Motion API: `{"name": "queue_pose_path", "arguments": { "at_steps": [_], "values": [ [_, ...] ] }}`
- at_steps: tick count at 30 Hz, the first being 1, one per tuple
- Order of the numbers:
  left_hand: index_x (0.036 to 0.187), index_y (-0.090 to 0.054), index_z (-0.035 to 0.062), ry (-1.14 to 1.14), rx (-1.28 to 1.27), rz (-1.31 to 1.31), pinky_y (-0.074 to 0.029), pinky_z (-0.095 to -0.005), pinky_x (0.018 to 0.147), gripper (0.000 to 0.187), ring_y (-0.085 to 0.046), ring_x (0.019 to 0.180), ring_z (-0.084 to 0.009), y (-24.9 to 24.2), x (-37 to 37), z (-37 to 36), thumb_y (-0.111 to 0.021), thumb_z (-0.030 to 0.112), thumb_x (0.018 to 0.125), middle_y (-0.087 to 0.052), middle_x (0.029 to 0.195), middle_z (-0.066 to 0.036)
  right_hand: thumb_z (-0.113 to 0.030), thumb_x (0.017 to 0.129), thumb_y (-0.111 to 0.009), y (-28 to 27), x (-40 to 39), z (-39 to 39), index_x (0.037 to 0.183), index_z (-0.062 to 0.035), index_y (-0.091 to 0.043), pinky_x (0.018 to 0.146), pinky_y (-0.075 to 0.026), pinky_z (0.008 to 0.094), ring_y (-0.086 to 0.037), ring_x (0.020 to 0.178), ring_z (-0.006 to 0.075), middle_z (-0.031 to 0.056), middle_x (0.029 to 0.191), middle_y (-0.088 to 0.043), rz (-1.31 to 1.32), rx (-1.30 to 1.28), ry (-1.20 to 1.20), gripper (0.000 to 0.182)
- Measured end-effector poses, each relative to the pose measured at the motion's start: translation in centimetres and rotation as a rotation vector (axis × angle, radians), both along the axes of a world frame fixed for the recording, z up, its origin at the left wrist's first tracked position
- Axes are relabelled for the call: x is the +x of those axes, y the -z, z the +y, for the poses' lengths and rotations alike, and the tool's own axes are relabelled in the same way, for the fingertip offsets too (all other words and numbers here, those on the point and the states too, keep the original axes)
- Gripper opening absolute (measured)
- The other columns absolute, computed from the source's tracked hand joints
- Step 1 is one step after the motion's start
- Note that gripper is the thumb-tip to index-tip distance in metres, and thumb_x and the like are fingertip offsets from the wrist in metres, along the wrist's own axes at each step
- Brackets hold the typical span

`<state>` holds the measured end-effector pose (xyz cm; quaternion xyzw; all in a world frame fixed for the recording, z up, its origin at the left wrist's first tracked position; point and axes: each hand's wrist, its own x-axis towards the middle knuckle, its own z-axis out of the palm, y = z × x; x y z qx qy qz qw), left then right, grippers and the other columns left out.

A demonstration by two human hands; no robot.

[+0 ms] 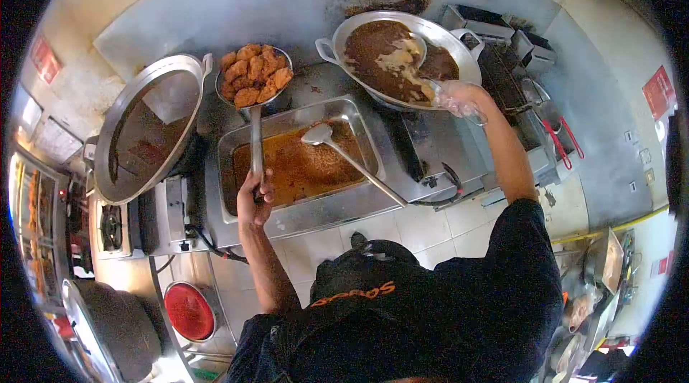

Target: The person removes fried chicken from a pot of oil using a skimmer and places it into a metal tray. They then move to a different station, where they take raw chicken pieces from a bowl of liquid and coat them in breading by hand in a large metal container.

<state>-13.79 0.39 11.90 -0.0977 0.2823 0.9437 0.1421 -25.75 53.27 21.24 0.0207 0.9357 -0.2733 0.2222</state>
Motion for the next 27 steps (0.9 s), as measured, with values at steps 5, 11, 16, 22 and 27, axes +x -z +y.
{"name": "queue_pose_path", "arguments": {
  "at_steps": [5, 11, 16, 22, 27],
  "values": [
    [0.106, -0.044, 0.0077, 0.049, 0.027, 0.021, -0.039, -0.0202, 0.042, 0.021, -0.047, 0.055, -0.0081, 0.6, -0.4, -0.5, -0.047, 0.009, 0.085, -0.057, 0.088, -0.008, -0.020, 0.083, -0.049, -1.2, 3.5, -0.4, 0.081, -0.0036, -0.058, 0.045, -0.044, 0.0337, -0.053, 0.053, 0.0152, 0.0047, 0.074, -0.060, 0.192, -0.425, -0.170, 0.019],
    [0.102, -0.047, 0.0065, 0.023, -0.013, 0.001, -0.040, -0.0182, 0.041, 0.017, -0.047, 0.055, -0.0069, 0.0, -0.2, 0.0, -0.048, 0.010, 0.085, -0.057, 0.086, -0.007, -0.021, 0.086, -0.048, 0.2, 8.3, 1.0, 0.109, 0.0009, -0.049, 0.053, -0.049, 0.0278, -0.057, 0.068, 0.0162, 0.0130, 0.091, -0.059, -0.163, -1.252, 0.345, 0.032],
    [0.102, -0.047, 0.0069, 0.050, 0.034, -0.013, -0.038, -0.0173, 0.042, 0.017, -0.046, 0.055, -0.0061, 0.3, -0.3, -0.2, -0.048, 0.010, 0.085, -0.057, 0.088, -0.007, -0.019, 0.087, -0.047, -0.9, 13.3, 0.1, 0.116, 0.0030, -0.044, 0.058, -0.050, 0.0257, -0.058, 0.071, 0.0168, 0.0150, 0.096, -0.059, -0.107, -1.265, 0.464, 0.036],
    [0.105, -0.047, 0.0073, 0.045, 0.011, -0.007, -0.038, -0.0174, 0.043, 0.020, -0.045, 0.055, -0.0055, 0.5, -0.3, -0.6, -0.046, 0.010, 0.086, -0.057, 0.089, -0.007, -0.023, 0.088, -0.045, -1.1, 14.1, 4.0, 0.097, -0.0019, -0.053, 0.055, -0.048, 0.0309, -0.055, 0.065, 0.0186, 0.0088, 0.079, -0.059, -0.133, -1.067, 0.558, 0.025],
    [0.102, -0.048, 0.0072, 0.051, 0.011, 0.033, -0.040, -0.0183, 0.043, 0.016, -0.047, 0.055, -0.0059, 0.5, -0.2, -0.7, -0.046, 0.011, 0.086, -0.058, 0.089, -0.006, -0.023, 0.087, -0.043, -5.5, 13.2, 1.8, 0.079, -0.0029, -0.052, 0.054, -0.044, 0.0373, -0.051, 0.060, 0.0252, 0.0101, 0.065, -0.054, 0.131, 0.011, 0.339, 0.024]
  ]
}}
